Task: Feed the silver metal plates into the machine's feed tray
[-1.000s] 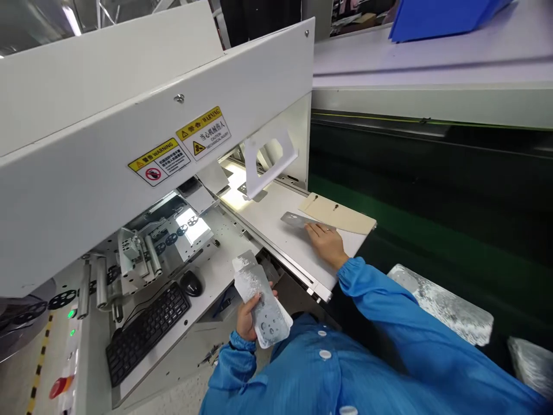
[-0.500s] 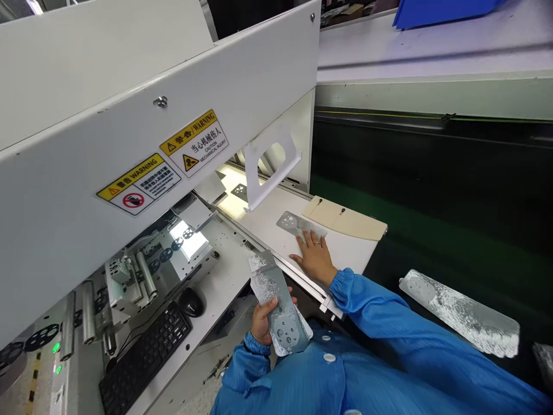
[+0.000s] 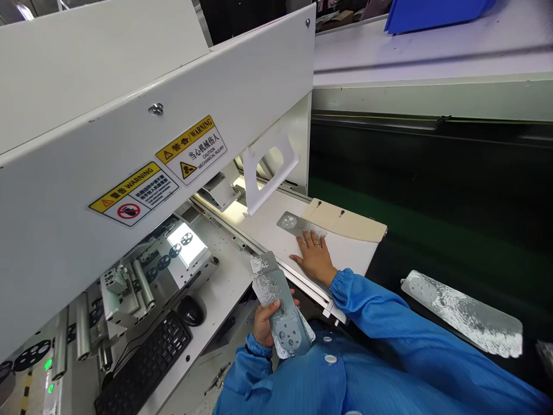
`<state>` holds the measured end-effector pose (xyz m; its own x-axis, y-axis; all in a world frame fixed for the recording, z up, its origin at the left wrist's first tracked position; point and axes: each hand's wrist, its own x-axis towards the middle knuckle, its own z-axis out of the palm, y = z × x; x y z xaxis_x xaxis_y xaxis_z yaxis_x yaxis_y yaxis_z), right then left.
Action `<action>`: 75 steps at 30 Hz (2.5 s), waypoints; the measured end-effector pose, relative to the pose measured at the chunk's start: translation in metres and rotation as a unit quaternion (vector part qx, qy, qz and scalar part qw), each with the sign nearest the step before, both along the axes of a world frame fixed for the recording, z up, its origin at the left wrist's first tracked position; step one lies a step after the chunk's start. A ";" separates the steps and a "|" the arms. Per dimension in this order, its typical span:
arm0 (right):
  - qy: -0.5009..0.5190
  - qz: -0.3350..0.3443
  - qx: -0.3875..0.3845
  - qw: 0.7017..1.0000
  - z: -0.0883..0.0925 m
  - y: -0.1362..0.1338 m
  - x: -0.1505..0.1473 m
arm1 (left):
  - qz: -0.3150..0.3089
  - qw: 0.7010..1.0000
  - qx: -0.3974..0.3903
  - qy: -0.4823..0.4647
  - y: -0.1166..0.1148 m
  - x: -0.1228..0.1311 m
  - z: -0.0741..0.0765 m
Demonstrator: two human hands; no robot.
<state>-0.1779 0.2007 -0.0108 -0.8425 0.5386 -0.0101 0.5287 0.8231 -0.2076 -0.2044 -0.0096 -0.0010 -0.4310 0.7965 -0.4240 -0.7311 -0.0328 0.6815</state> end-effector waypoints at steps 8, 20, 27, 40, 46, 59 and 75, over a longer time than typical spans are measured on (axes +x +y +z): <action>0.248 0.020 -0.133 0.959 0.031 0.005 0.043 | -0.082 0.996 0.041 0.000 0.018 0.006 0.014; 0.182 -0.085 -0.171 0.965 0.090 -0.020 0.161 | -0.347 0.938 0.011 -0.013 0.091 0.079 0.022; 0.247 -0.225 -0.135 0.933 0.077 -0.028 0.242 | -0.434 0.898 -0.014 0.077 0.121 0.146 0.035; 0.180 -0.049 0.007 0.982 0.037 -0.012 0.390 | -0.647 0.761 -0.053 0.017 0.163 0.223 0.003; 0.045 0.050 0.072 0.995 0.024 0.027 0.398 | -0.563 0.736 -0.053 0.371 0.210 0.215 0.009; -0.117 -0.218 -0.118 0.962 -0.019 0.082 0.362 | -0.469 0.603 -0.108 0.636 0.281 0.192 -0.032; -0.063 -0.207 -0.038 0.976 -0.027 0.092 0.379 | -0.530 0.366 -0.033 0.764 0.294 0.220 -0.036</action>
<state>0.2007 0.2929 -0.0382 -0.5419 0.8265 -0.1525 0.8382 0.5181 -0.1705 0.0155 0.2847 -0.0370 0.3310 0.8695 -0.3666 0.9278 -0.2289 0.2946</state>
